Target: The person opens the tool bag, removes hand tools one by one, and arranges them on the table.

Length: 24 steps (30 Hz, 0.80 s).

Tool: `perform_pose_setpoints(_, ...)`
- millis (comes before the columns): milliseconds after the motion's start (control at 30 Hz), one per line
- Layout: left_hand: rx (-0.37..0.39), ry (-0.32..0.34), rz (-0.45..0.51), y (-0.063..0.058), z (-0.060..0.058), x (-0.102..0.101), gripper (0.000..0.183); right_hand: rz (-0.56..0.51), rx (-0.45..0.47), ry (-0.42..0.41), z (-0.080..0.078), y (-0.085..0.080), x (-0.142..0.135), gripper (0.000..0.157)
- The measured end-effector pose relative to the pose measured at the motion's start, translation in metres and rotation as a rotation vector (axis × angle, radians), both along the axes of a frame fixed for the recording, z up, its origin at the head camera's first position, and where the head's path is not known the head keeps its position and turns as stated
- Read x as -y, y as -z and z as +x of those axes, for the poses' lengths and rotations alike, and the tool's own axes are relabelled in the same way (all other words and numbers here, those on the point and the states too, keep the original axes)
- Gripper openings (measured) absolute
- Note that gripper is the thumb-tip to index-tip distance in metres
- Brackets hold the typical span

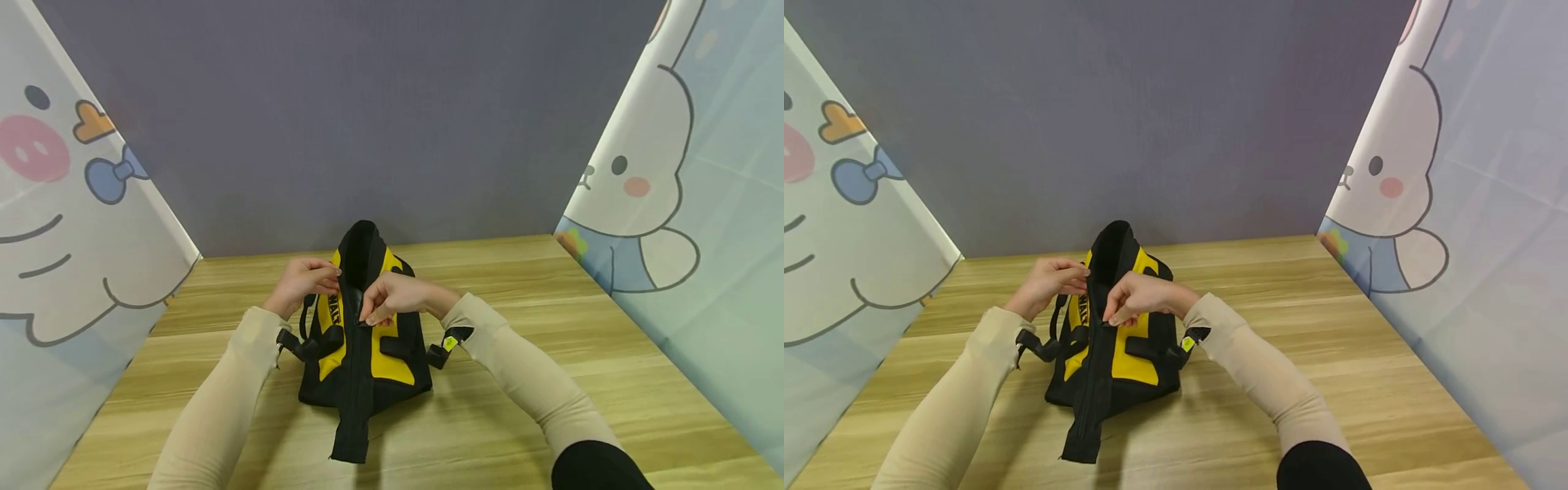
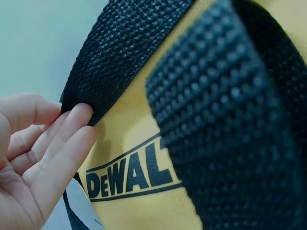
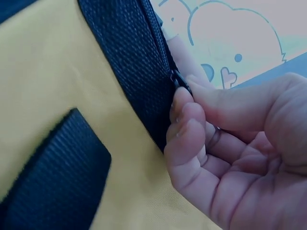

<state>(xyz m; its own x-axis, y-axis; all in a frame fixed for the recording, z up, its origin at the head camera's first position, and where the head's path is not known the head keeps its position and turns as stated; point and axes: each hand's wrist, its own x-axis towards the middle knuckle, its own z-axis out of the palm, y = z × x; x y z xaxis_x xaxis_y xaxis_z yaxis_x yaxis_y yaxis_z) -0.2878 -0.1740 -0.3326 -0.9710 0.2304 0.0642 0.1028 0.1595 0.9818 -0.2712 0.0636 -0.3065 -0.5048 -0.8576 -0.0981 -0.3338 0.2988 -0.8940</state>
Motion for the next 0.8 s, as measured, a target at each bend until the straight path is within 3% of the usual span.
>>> perform_pose_setpoints(467,0.019,-0.029,0.033,0.002,-0.002,0.008,0.025,-0.029,-0.021,-0.12,0.021,-0.001,-0.002,0.007)
perform_pose_setpoints(800,0.019,-0.057,0.067,0.002,0.0,0.014,0.02,-0.033,-0.068,-0.165,0.048,-0.003,0.0,0.005)
